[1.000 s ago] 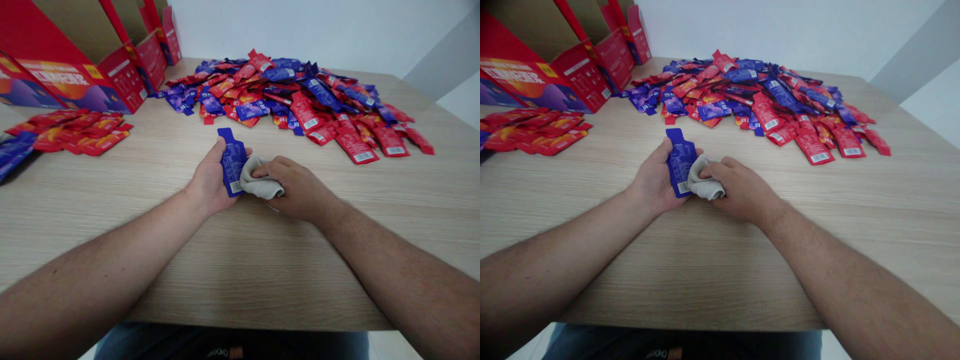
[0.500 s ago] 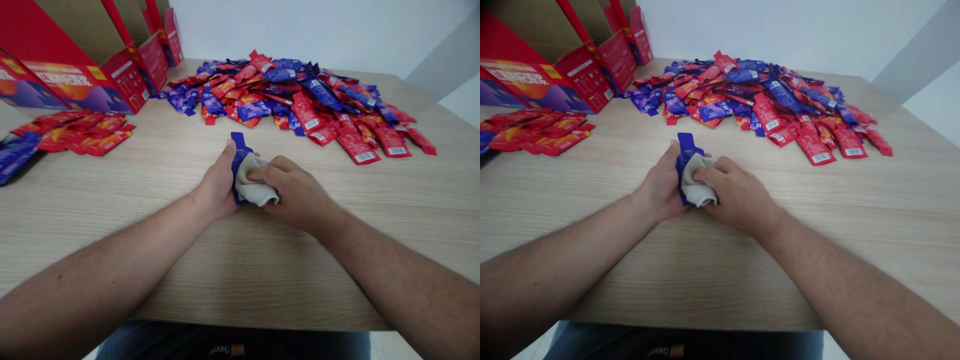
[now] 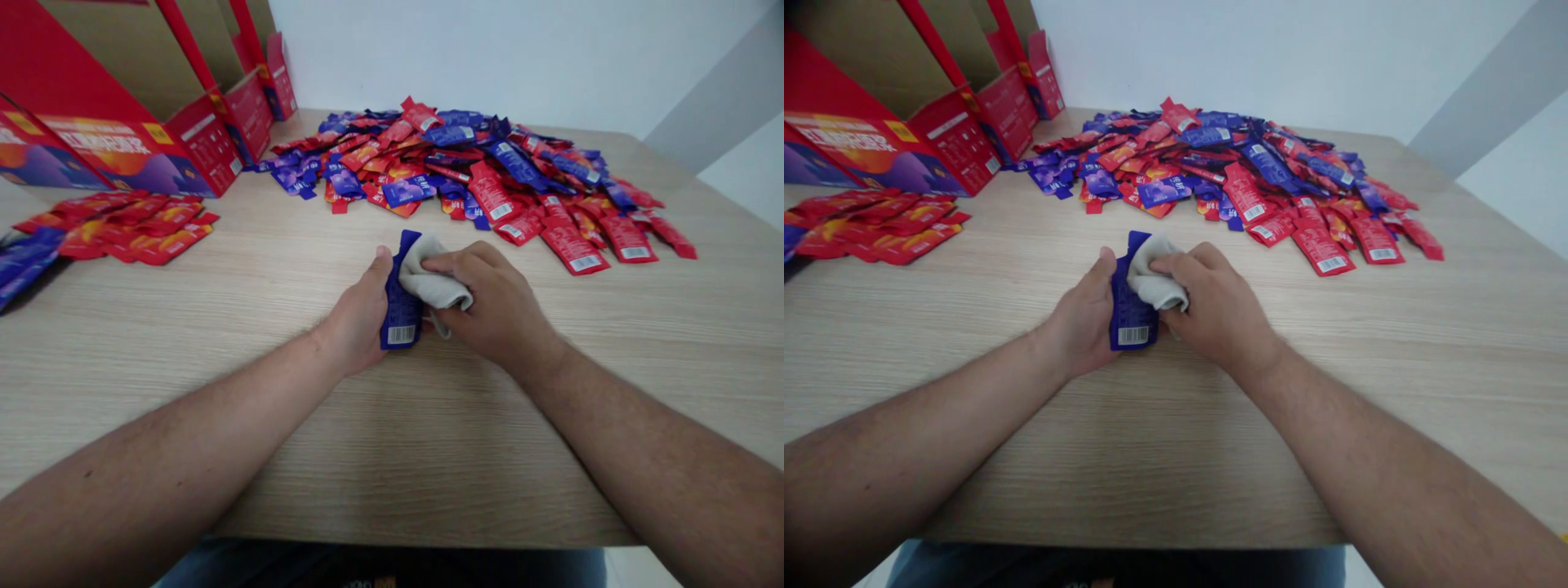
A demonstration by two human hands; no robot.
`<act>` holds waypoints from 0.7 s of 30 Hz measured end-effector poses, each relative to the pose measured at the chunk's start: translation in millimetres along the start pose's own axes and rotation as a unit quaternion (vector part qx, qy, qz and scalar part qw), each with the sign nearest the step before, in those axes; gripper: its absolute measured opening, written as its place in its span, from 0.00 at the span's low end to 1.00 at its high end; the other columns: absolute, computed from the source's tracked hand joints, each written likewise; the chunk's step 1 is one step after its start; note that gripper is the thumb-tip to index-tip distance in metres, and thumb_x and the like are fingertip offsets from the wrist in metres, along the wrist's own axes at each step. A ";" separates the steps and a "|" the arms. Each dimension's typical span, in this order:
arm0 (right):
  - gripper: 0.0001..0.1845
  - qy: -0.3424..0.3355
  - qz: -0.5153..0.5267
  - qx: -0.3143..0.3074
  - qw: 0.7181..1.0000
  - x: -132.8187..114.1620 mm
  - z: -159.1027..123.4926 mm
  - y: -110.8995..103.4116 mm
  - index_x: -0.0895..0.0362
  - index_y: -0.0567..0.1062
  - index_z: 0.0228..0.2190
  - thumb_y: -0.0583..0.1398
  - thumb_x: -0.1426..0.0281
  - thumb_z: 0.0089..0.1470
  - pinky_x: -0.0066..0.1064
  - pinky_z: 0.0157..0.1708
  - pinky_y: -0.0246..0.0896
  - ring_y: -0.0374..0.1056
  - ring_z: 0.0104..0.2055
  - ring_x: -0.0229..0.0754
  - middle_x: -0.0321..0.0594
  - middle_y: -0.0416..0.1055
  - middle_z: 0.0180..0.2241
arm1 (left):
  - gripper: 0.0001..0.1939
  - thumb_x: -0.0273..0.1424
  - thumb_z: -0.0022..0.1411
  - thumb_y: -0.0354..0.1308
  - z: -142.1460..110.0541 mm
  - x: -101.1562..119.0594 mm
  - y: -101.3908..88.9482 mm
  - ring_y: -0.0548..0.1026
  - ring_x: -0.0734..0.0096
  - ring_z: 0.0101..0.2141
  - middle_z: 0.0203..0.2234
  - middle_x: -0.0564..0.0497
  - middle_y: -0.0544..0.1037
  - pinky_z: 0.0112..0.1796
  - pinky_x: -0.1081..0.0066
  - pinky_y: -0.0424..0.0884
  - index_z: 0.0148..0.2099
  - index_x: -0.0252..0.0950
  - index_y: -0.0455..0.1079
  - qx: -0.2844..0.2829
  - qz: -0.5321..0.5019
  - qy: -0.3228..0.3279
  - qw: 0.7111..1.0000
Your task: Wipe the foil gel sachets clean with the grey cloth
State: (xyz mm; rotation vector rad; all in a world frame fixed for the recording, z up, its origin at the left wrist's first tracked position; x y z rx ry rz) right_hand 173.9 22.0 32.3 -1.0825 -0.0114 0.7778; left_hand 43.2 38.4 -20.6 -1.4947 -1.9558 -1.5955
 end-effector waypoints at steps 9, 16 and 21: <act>0.20 0.001 -0.016 0.050 0.999 -1.6 1.4 -16.0 0.53 0.79 0.51 0.65 0.70 0.56 0.50 0.48 0.71 0.73 0.47 0.57 0.48 0.79 0.44 | 0.31 0.56 0.74 0.48 -4.0 -7.0 -1.6 0.80 0.65 0.28 0.31 0.44 0.83 0.33 0.66 0.78 0.44 0.35 0.79 -0.020 0.053 -0.017 0.998; 0.20 -0.008 -0.008 0.041 0.999 -0.1 3.7 -17.3 0.51 0.78 0.52 0.65 0.67 0.58 0.53 0.50 0.70 0.72 0.48 0.57 0.48 0.79 0.47 | 0.31 0.57 0.72 0.50 -5.6 -7.7 -3.8 0.79 0.65 0.26 0.29 0.44 0.82 0.32 0.65 0.77 0.40 0.35 0.78 -0.027 0.076 -0.032 0.996; 0.16 0.024 -0.019 0.065 0.997 5.3 4.3 -22.5 0.50 0.79 0.49 0.64 0.67 0.59 0.54 0.49 0.70 0.73 0.49 0.59 0.47 0.80 0.45 | 0.31 0.57 0.72 0.51 -5.6 -7.4 -3.1 0.80 0.64 0.28 0.32 0.42 0.83 0.34 0.64 0.78 0.41 0.34 0.79 -0.029 0.089 -0.033 0.995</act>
Point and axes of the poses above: each hand's wrist, its own z-axis towards the middle knuckle, its own y-axis out of the palm, x = y × z, the point moved 6 cm from there along z, towards the middle knuckle
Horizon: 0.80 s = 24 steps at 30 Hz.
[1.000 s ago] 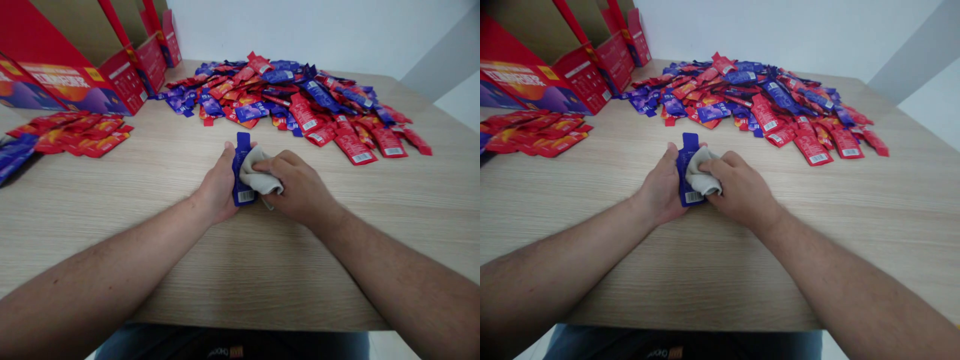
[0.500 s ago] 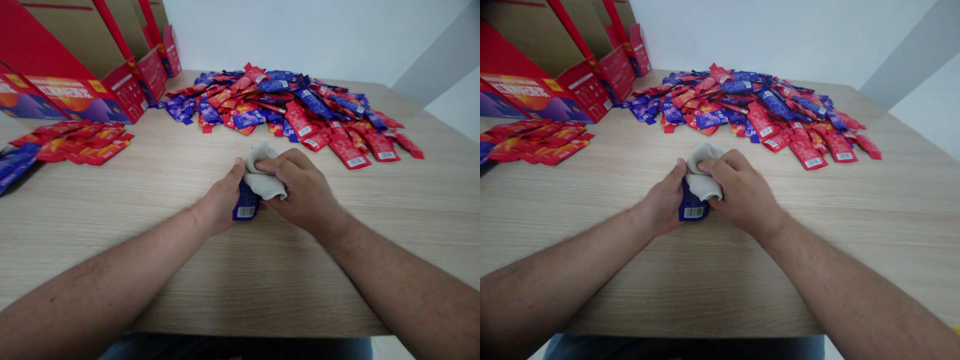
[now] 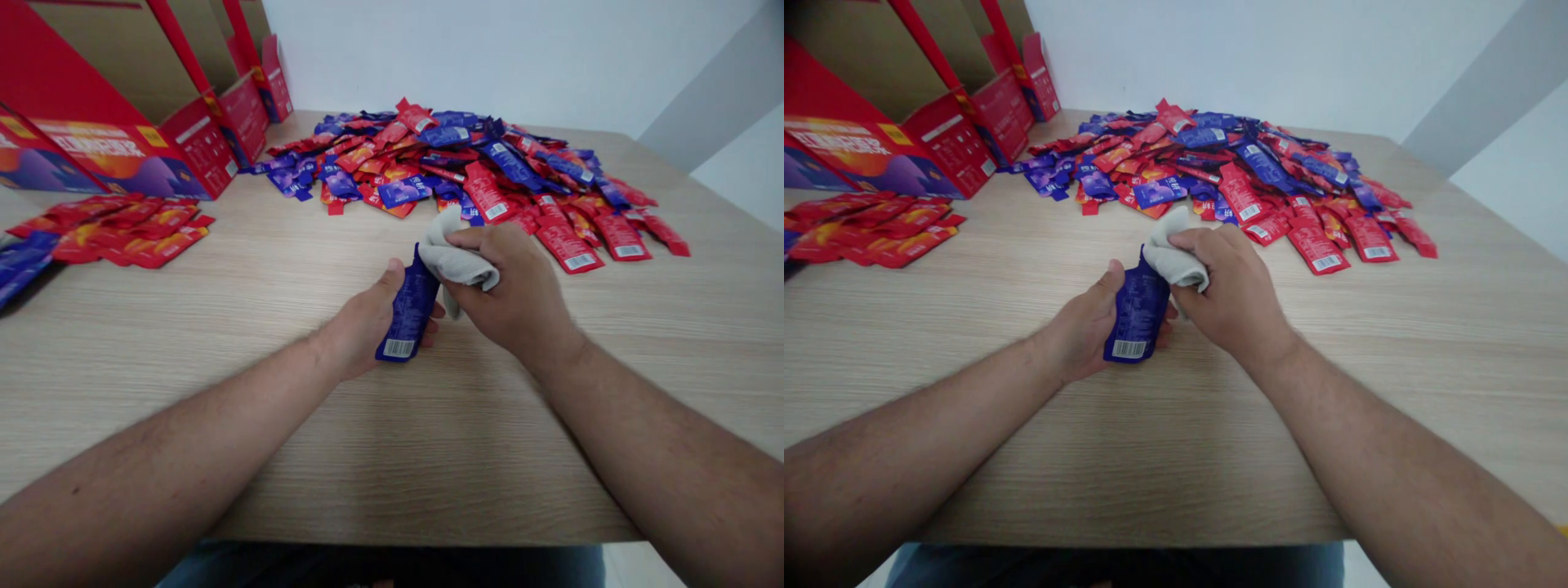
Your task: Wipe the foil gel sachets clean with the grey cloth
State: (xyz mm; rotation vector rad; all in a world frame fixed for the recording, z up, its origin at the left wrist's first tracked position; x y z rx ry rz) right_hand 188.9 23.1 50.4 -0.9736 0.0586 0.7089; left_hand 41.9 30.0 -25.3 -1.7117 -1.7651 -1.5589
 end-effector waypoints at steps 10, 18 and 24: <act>0.18 -0.010 0.001 -0.024 1.000 -1.2 -1.9 4.7 0.50 0.79 0.50 0.65 0.66 0.58 0.53 0.49 0.71 0.73 0.49 0.58 0.47 0.79 0.45 | 0.33 0.57 0.74 0.46 1.4 0.6 0.9 0.79 0.65 0.27 0.31 0.42 0.84 0.32 0.65 0.78 0.42 0.35 0.79 0.001 0.004 -0.004 1.000; 0.17 -0.004 -0.003 -0.009 1.000 3.2 -1.8 6.0 0.55 0.80 0.49 0.65 0.70 0.57 0.49 0.48 0.70 0.73 0.48 0.57 0.49 0.79 0.43 | 0.32 0.56 0.74 0.46 2.4 1.9 2.1 0.81 0.62 0.29 0.32 0.42 0.84 0.34 0.64 0.79 0.48 0.34 0.78 -0.010 -0.036 -0.013 0.999; 0.23 -0.067 0.027 -0.100 0.992 -17.9 -11.9 25.6 0.55 0.80 0.51 0.67 0.71 0.52 0.42 0.45 0.72 0.73 0.47 0.52 0.49 0.76 0.47 | 0.30 0.50 0.78 0.43 7.3 5.4 2.8 0.84 0.59 0.36 0.34 0.42 0.85 0.41 0.62 0.80 0.55 0.33 0.77 0.024 -0.093 0.005 0.995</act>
Point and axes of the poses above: each hand's wrist, its own z-axis towards the middle knuckle, its own y-axis out of the palm, x = y × z, the point moved 6 cm from there along z, towards the middle knuckle
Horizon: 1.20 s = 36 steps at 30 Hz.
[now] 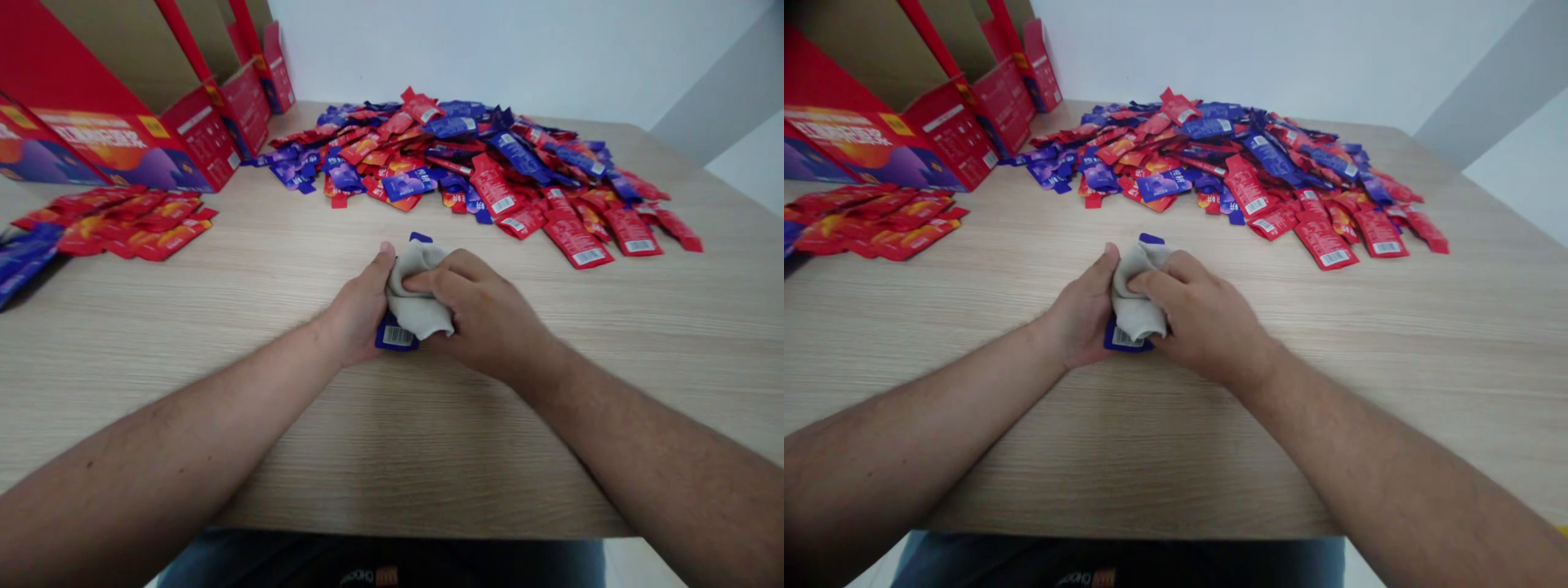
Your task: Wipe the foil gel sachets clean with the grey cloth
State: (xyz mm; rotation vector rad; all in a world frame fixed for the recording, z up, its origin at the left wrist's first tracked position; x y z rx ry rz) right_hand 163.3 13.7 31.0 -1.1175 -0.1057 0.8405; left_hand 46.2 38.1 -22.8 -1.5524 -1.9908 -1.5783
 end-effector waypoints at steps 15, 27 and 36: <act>0.23 0.032 0.000 -0.008 0.999 0.3 -0.1 0.6 0.56 0.79 0.51 0.68 0.72 0.51 0.43 0.46 0.72 0.73 0.46 0.53 0.49 0.76 0.45 | 0.30 0.50 0.77 0.43 2.9 -0.4 1.0 0.85 0.56 0.39 0.36 0.42 0.86 0.42 0.61 0.80 0.54 0.34 0.78 -0.010 -0.005 -0.004 1.000; 0.24 0.003 0.009 -0.148 0.989 -2.7 -2.5 10.3 0.54 0.80 0.52 0.69 0.71 0.52 0.40 0.43 0.70 0.73 0.43 0.50 0.46 0.74 0.45 | 0.31 0.54 0.75 0.43 8.3 10.9 -13.9 0.83 0.57 0.34 0.33 0.44 0.83 0.39 0.58 0.80 0.53 0.36 0.77 0.059 -0.009 0.041 0.997; 0.21 -0.025 0.056 -0.208 0.976 -18.0 -5.8 22.1 0.51 0.81 0.51 0.68 0.70 0.54 0.37 0.43 0.69 0.73 0.42 0.47 0.42 0.74 0.45 | 0.31 0.55 0.74 0.44 6.9 13.2 -16.9 0.81 0.61 0.28 0.27 0.46 0.80 0.34 0.63 0.80 0.51 0.36 0.77 0.094 0.010 0.053 0.994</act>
Point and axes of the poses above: each hand's wrist, its own z-axis towards the middle knuckle, its own y-axis out of the palm, x = y × z, the point moved 6 cm from there along z, towards the middle knuckle
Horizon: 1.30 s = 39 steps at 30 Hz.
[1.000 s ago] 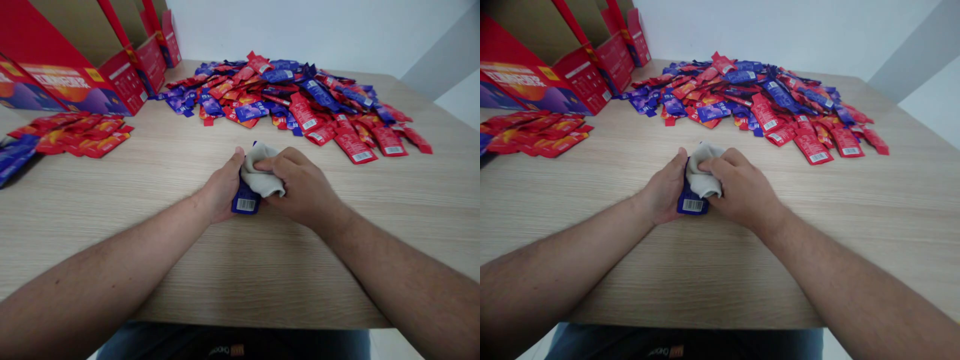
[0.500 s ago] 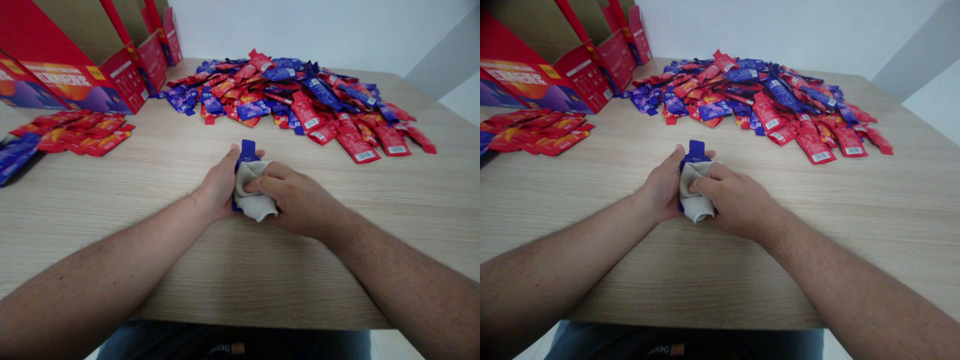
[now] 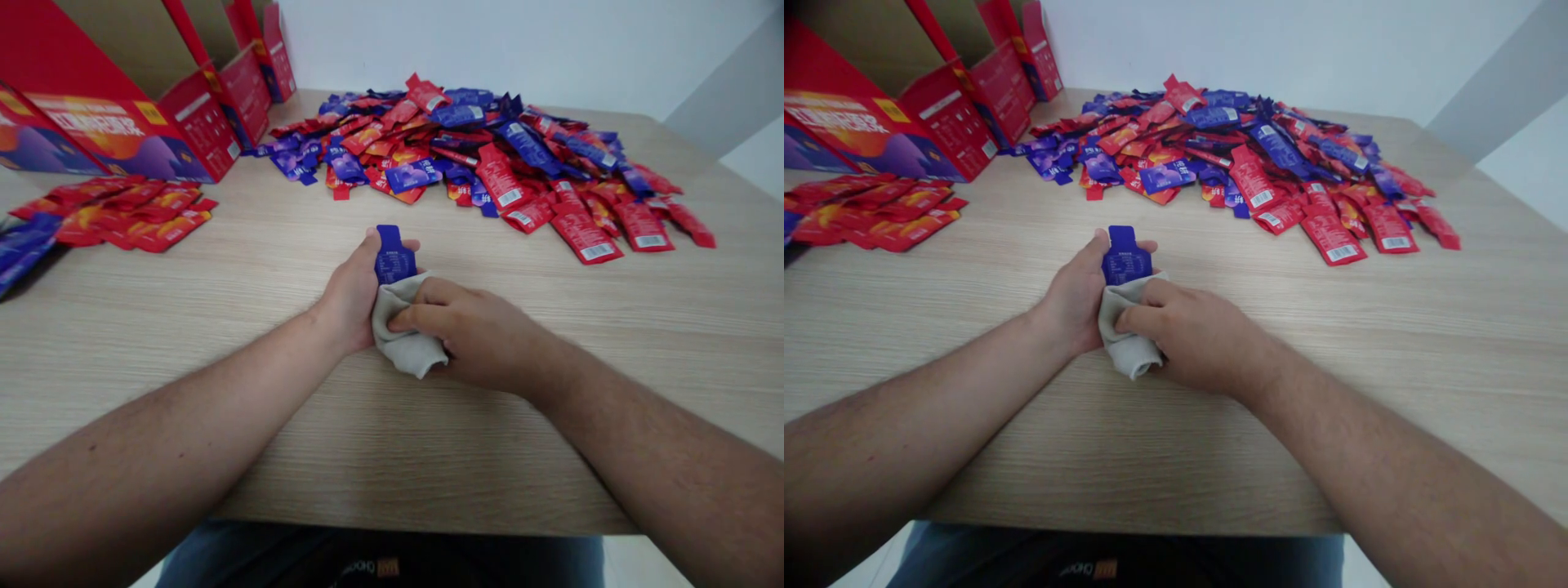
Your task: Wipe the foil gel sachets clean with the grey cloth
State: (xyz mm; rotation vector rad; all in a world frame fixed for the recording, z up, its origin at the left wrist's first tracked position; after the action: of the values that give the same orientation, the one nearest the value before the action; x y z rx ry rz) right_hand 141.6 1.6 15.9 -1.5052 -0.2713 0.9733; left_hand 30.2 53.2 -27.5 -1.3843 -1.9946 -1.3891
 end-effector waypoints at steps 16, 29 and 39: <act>0.22 0.006 -0.014 0.087 0.996 30.2 -4.4 -20.9 0.54 0.81 0.50 0.69 0.71 0.51 0.39 0.43 0.69 0.72 0.43 0.49 0.46 0.75 0.43 | 0.31 0.54 0.75 0.40 2.0 9.9 -2.5 0.82 0.55 0.33 0.31 0.45 0.83 0.40 0.55 0.80 0.54 0.37 0.75 -0.017 -0.031 -0.032 0.999; 0.18 -0.005 -0.007 0.091 0.996 33.0 -2.4 -19.5 0.54 0.79 0.46 0.66 0.68 0.52 0.37 0.40 0.67 0.72 0.41 0.49 0.44 0.77 0.41 | 0.30 0.52 0.75 0.41 5.8 17.3 -6.1 0.82 0.58 0.30 0.28 0.46 0.82 0.38 0.58 0.80 0.52 0.36 0.76 -0.025 -0.056 -0.032 0.998; 0.15 -0.014 -0.005 0.073 0.997 28.7 -2.7 -18.4 0.53 0.78 0.44 0.66 0.69 0.52 0.35 0.38 0.66 0.71 0.40 0.47 0.42 0.75 0.40 | 0.25 0.49 0.74 0.45 5.4 22.2 -4.9 0.83 0.58 0.34 0.28 0.46 0.83 0.41 0.60 0.80 0.53 0.38 0.76 -0.035 -0.073 -0.025 0.996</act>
State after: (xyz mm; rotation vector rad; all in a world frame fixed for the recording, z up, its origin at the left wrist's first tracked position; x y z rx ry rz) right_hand 167.9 23.1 20.5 -1.3567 -0.2222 0.9860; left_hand 16.9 69.1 -16.7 -1.3385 -2.1353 -1.5148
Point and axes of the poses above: each hand's wrist, its own z-axis towards the middle knuckle, its own y-axis out of the palm, x = y × z, the point moved 6 cm from there along z, towards the middle knuckle
